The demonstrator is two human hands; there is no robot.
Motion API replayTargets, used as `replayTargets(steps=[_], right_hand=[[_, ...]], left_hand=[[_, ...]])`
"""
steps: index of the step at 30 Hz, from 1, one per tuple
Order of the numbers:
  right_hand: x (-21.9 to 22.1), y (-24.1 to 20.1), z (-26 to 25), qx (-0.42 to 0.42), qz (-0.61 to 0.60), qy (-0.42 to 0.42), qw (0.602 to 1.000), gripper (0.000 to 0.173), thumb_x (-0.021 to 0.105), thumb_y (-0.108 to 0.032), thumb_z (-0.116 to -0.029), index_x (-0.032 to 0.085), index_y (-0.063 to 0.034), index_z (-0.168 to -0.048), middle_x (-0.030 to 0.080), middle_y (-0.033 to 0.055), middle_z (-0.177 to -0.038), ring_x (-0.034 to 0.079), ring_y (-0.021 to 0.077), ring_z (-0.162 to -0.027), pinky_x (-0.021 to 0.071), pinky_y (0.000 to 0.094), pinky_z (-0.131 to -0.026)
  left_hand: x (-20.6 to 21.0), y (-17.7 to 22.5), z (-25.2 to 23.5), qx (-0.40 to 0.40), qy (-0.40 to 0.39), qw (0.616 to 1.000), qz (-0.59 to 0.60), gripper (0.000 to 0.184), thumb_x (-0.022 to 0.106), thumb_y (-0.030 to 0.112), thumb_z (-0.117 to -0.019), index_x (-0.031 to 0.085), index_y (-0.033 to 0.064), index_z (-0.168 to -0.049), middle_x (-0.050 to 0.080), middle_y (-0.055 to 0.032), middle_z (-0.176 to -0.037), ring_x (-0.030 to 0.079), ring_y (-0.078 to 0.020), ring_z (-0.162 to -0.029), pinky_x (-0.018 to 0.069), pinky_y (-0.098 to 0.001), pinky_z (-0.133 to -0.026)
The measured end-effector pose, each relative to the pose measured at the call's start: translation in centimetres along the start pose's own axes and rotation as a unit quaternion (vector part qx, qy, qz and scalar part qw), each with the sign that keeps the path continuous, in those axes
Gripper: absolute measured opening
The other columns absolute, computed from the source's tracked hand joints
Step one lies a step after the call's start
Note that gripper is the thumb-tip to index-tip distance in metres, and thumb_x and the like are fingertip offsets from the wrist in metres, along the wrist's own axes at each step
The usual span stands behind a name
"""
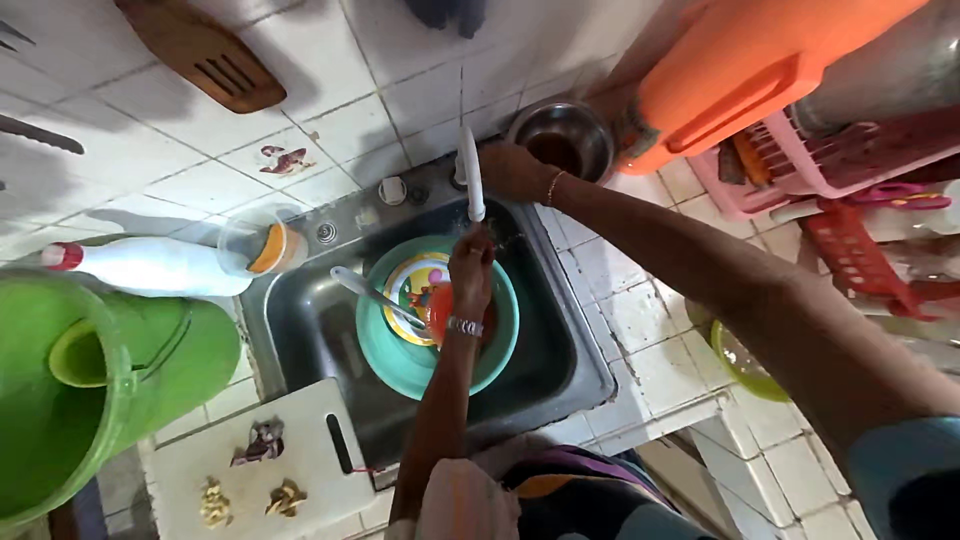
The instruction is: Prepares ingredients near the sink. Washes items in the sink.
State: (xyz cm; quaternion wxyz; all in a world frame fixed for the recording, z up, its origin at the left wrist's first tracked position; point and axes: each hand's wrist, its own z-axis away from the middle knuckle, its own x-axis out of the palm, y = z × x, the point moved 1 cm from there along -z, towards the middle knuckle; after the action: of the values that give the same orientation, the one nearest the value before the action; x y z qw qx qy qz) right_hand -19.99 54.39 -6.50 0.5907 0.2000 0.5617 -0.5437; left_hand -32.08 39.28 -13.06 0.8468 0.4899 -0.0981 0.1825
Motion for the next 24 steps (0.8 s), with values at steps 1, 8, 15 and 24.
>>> replayTargets(steps=[1, 8, 15, 24], right_hand=[[-0.6, -0.3, -0.2, 0.000, 0.016, -0.010, 1.000, 0.025, 0.059, -0.002, -0.0990, 0.064, 0.0079, -0.121, 0.064, 0.0304, -0.120, 0.061, 0.0498, -0.116, 0.0493, 0.0646, -0.094], [-3.2, 1.1, -2.5, 0.129, 0.026, 0.071, 0.989, 0.044, 0.072, -0.015, -0.0934, 0.059, 0.0055, -0.130, 0.059, 0.0311, -0.131, 0.060, 0.0518, -0.116, 0.0481, 0.0687, -0.089], [2.1, -2.5, 7.8, 0.121, -0.071, 0.161, 0.977, 0.035, 0.058, -0.030, -0.1035, 0.073, 0.0013, -0.107, 0.071, 0.0274, -0.105, 0.067, 0.0482, -0.104, 0.0469, 0.0687, -0.093], [9.4, -11.9, 24.9, 0.032, -0.173, -0.089, 0.980, 0.033, 0.065, -0.007, -0.0979, 0.062, 0.0060, -0.128, 0.065, 0.0280, -0.124, 0.057, 0.0467, -0.125, 0.0192, 0.0717, -0.117]], left_hand=[[-0.7, -0.4, 0.9, 0.004, 0.006, 0.999, -0.041, 0.030, 0.050, 0.013, -0.1068, 0.055, 0.0011, -0.134, 0.063, -0.0092, -0.124, 0.063, -0.0115, -0.102, 0.0534, -0.0301, -0.092], [-3.3, -3.8, 7.5, -0.005, 0.079, 0.995, -0.061, 0.015, 0.056, 0.000, -0.1000, 0.058, -0.0097, -0.111, 0.066, -0.0097, -0.098, 0.066, -0.0105, -0.088, 0.0569, -0.0281, -0.086], [-6.8, -4.5, 11.8, 0.091, 0.088, 0.962, -0.241, 0.030, 0.048, 0.014, -0.1064, 0.062, -0.0121, -0.107, 0.063, -0.0069, -0.086, 0.061, -0.0060, -0.079, 0.0534, -0.0249, -0.079], [-9.4, -1.6, 15.3, 0.080, -0.131, 0.799, -0.582, 0.065, 0.057, 0.000, -0.1000, 0.027, -0.0067, -0.157, 0.042, -0.0309, -0.153, 0.048, -0.0383, -0.140, 0.0401, -0.0498, -0.115]])
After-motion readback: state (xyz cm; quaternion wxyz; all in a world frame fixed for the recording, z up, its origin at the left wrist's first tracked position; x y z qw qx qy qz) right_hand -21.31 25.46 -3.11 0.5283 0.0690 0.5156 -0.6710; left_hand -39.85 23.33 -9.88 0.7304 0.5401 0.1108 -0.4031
